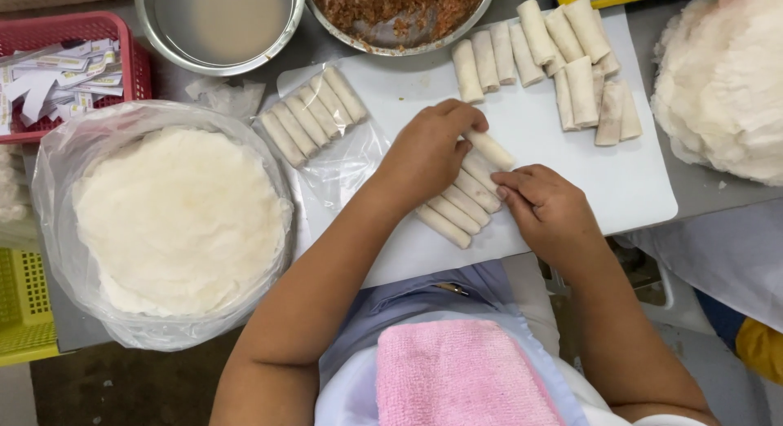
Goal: Packing pre-made spring rolls into plastic sleeves and rolling a new spring roll with filling.
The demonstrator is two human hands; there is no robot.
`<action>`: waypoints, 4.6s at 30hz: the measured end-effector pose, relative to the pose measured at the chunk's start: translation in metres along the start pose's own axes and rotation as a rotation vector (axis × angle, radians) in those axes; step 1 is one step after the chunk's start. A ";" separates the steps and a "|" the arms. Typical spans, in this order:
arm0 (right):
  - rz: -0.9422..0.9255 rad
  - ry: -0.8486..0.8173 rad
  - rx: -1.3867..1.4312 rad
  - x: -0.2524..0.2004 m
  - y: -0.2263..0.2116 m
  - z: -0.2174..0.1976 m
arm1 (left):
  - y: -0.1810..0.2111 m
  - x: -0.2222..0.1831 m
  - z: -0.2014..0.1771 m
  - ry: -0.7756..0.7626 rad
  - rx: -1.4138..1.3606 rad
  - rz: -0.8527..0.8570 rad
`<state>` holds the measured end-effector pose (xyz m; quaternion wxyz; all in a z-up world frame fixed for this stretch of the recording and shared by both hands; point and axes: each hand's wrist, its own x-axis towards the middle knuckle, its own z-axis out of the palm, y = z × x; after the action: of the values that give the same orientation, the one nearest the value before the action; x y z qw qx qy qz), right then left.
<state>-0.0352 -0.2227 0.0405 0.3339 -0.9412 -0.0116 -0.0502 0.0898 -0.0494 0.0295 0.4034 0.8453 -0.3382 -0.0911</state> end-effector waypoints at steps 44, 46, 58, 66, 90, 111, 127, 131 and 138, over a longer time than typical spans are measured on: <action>-0.201 -0.097 -0.221 0.001 -0.007 0.055 | -0.018 -0.133 -0.021 0.536 0.747 0.193; -0.282 0.019 -0.231 -0.007 0.000 0.059 | -0.012 -0.144 -0.024 0.472 0.703 0.192; -0.797 -0.173 0.043 -0.018 -0.017 0.082 | -0.036 -0.167 -0.001 0.699 0.696 0.139; -0.639 0.165 -0.071 -0.026 -0.046 0.108 | -0.026 -0.177 -0.008 0.661 0.607 0.039; -0.444 0.087 -0.303 -0.011 -0.078 0.129 | -0.020 -0.179 -0.018 0.546 0.100 -0.090; -0.474 0.106 -0.309 -0.005 -0.060 0.095 | -0.034 -0.176 -0.015 0.551 0.270 0.050; -0.166 -0.155 -0.213 0.017 -0.040 0.057 | -0.018 -0.177 -0.034 0.414 0.370 0.107; -0.217 -0.141 -0.305 0.028 -0.032 0.077 | -0.019 -0.141 0.001 0.511 0.519 0.192; -0.415 0.034 -0.321 0.025 -0.012 0.089 | -0.030 -0.118 0.017 0.543 0.579 0.118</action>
<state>-0.0032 -0.1572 -0.0185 0.1628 -0.9587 -0.1905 -0.1346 0.0083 0.0299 -0.0181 0.2279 0.8965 -0.2790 0.2580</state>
